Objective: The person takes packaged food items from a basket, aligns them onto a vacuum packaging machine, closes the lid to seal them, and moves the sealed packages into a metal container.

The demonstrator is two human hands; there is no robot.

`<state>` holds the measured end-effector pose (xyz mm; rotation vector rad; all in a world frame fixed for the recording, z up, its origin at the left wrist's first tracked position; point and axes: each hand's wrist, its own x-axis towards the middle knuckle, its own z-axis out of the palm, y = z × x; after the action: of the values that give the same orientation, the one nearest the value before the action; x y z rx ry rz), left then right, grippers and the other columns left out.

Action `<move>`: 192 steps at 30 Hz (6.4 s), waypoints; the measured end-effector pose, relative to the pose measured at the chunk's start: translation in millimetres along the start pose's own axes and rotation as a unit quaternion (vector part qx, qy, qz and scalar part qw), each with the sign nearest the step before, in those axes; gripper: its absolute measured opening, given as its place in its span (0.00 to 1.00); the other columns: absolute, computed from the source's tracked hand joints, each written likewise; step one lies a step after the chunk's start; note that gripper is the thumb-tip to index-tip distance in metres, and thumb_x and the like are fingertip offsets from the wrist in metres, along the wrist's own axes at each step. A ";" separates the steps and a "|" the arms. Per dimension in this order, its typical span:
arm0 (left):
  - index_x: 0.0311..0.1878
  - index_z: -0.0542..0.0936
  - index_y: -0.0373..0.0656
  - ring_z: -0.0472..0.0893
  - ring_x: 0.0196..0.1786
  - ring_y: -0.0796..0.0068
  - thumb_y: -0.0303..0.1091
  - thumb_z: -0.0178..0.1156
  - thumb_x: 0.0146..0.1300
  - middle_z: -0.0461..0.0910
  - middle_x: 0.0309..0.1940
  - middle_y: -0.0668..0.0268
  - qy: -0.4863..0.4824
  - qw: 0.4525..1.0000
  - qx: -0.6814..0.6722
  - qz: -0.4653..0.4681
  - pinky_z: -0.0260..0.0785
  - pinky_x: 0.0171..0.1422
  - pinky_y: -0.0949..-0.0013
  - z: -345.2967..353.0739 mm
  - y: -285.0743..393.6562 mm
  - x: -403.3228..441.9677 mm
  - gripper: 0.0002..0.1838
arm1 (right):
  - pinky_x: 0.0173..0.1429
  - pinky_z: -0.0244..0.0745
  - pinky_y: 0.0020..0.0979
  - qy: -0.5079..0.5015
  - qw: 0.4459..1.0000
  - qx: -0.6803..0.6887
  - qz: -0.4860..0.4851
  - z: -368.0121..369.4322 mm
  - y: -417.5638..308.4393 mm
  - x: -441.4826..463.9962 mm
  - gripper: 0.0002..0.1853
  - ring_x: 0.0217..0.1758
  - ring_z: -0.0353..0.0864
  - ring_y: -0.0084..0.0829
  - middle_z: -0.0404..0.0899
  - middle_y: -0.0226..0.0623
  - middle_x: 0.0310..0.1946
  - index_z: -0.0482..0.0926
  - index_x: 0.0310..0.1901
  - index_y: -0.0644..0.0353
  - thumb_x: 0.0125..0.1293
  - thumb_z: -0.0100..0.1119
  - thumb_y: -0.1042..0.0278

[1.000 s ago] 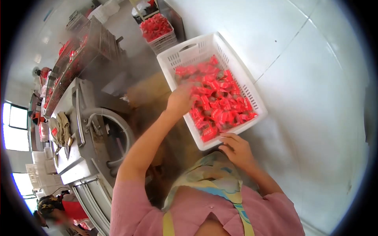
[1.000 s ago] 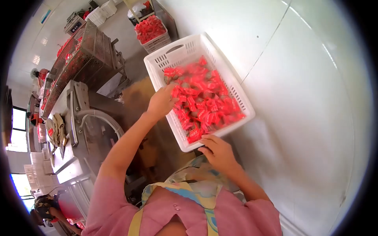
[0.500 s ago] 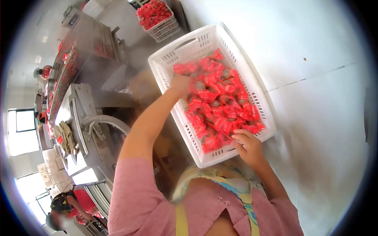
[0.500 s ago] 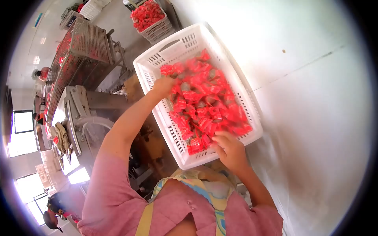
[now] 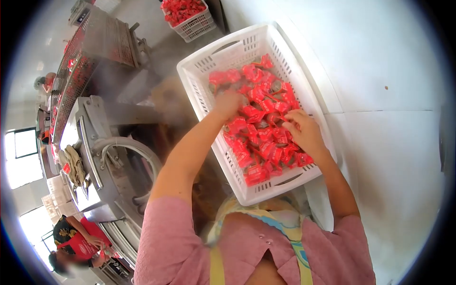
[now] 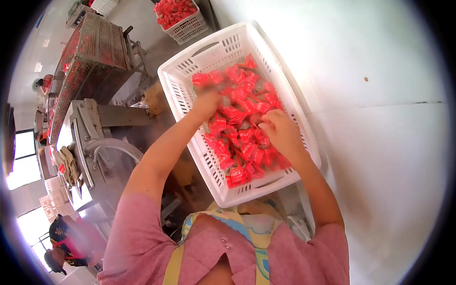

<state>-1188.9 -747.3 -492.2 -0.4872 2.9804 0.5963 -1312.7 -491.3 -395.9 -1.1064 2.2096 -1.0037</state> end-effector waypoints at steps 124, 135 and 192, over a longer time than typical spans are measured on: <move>0.43 0.78 0.45 0.74 0.22 0.89 0.45 0.57 0.68 0.82 0.34 0.66 0.506 0.014 -0.808 -0.301 0.47 0.12 0.90 97.6 106.5 -1005.6 0.13 | 0.17 0.54 0.20 -0.747 0.657 -0.077 0.073 614.4 -459.2 -558.4 0.20 0.13 0.64 0.19 0.73 0.27 0.18 0.75 0.32 0.56 0.65 0.56 0.45; 0.37 0.77 0.44 0.75 0.25 0.90 0.34 0.58 0.66 0.78 0.26 0.71 0.591 0.017 -0.735 -0.333 0.52 0.13 0.89 109.8 160.4 -1044.0 0.05 | 0.22 0.62 0.19 -0.815 0.555 -0.133 0.101 618.6 -444.2 -575.2 0.06 0.23 0.71 0.17 0.76 0.29 0.27 0.76 0.37 0.62 0.66 0.56 0.69; 0.49 0.76 0.37 0.79 0.30 0.79 0.29 0.66 0.49 0.82 0.25 0.67 0.396 0.362 -0.433 -0.724 0.70 0.39 0.73 144.7 237.3 -1104.7 0.21 | 0.35 0.72 0.32 -0.768 0.440 -0.242 -0.397 661.5 -410.1 -641.0 0.14 0.25 0.78 0.30 0.81 0.38 0.22 0.83 0.27 0.63 0.53 0.68 0.58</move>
<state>-217.3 -159.3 -403.8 -3.3374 0.6473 1.5852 -309.7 -396.2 -434.6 -2.0379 0.2504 0.6102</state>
